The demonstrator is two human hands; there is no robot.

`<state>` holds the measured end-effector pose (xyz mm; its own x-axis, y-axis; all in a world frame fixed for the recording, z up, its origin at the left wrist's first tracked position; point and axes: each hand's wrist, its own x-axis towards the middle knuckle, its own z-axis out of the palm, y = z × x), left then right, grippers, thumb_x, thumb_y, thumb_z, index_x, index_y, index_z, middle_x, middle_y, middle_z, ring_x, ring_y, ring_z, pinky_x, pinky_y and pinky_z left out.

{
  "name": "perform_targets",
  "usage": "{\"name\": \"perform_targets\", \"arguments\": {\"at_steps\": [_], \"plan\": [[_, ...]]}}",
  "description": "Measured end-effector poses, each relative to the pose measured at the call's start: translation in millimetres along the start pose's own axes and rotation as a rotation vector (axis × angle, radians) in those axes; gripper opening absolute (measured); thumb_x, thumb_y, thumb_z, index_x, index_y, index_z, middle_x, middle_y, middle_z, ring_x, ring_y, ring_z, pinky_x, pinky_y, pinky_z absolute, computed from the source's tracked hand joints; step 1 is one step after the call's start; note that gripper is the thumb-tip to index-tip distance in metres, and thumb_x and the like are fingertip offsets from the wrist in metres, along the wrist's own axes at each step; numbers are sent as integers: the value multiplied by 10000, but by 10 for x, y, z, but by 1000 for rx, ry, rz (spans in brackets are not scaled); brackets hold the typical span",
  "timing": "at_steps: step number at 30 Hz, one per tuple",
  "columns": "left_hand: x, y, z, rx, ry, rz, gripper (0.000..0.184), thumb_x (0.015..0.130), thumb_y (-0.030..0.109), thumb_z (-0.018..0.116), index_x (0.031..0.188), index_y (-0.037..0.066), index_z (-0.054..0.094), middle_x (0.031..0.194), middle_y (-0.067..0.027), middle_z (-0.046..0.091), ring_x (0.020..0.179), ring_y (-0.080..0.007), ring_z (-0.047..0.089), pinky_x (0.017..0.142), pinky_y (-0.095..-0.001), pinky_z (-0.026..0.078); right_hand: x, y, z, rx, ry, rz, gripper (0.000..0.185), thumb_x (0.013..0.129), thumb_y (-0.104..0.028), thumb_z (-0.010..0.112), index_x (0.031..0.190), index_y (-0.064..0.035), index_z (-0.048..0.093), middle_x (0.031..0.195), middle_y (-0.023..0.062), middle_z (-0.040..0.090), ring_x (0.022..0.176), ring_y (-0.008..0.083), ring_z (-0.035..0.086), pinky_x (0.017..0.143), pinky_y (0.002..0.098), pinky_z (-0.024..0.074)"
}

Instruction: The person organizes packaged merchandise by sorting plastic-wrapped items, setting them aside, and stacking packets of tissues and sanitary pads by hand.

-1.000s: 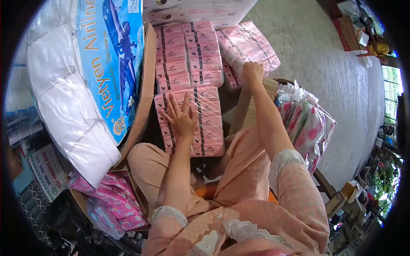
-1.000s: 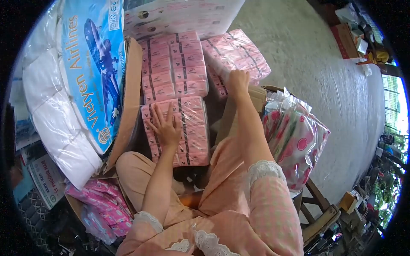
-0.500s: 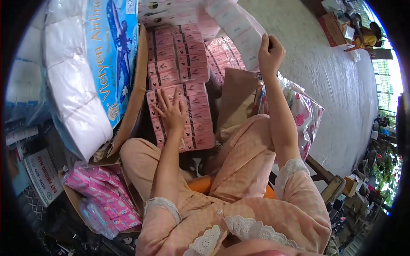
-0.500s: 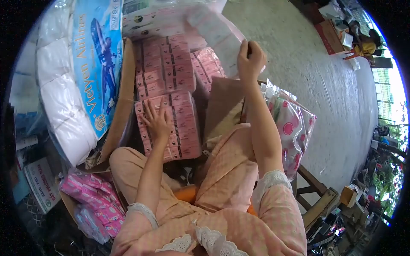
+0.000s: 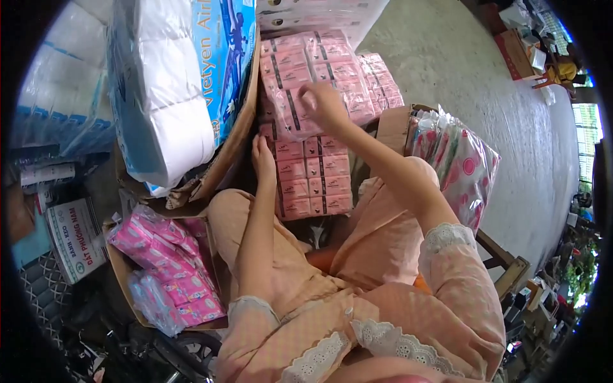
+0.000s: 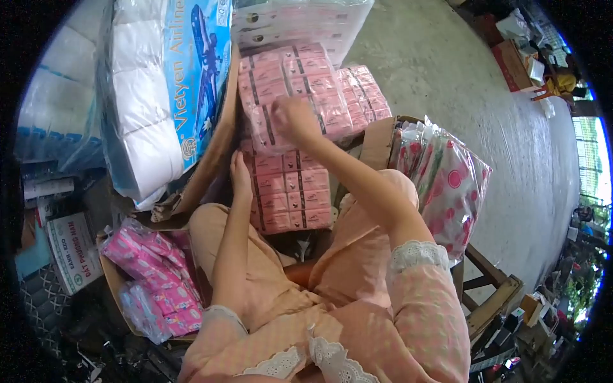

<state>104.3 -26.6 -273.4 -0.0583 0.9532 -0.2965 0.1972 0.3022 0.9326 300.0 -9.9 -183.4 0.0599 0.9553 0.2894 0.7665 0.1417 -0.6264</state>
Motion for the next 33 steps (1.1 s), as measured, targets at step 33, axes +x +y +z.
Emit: {"name": "perform_targets", "arguments": {"at_steps": [33], "plan": [[946,751,1327,1109,41,1164,498,794,385,369,1283,308,425,1366,-82,352,1272,-359,269,1007,-610,89,-824,2280,379,1152,417,1459,610,836,-558,346,982,5,530,784,144,575,579,250,556,525,380,480]]}}
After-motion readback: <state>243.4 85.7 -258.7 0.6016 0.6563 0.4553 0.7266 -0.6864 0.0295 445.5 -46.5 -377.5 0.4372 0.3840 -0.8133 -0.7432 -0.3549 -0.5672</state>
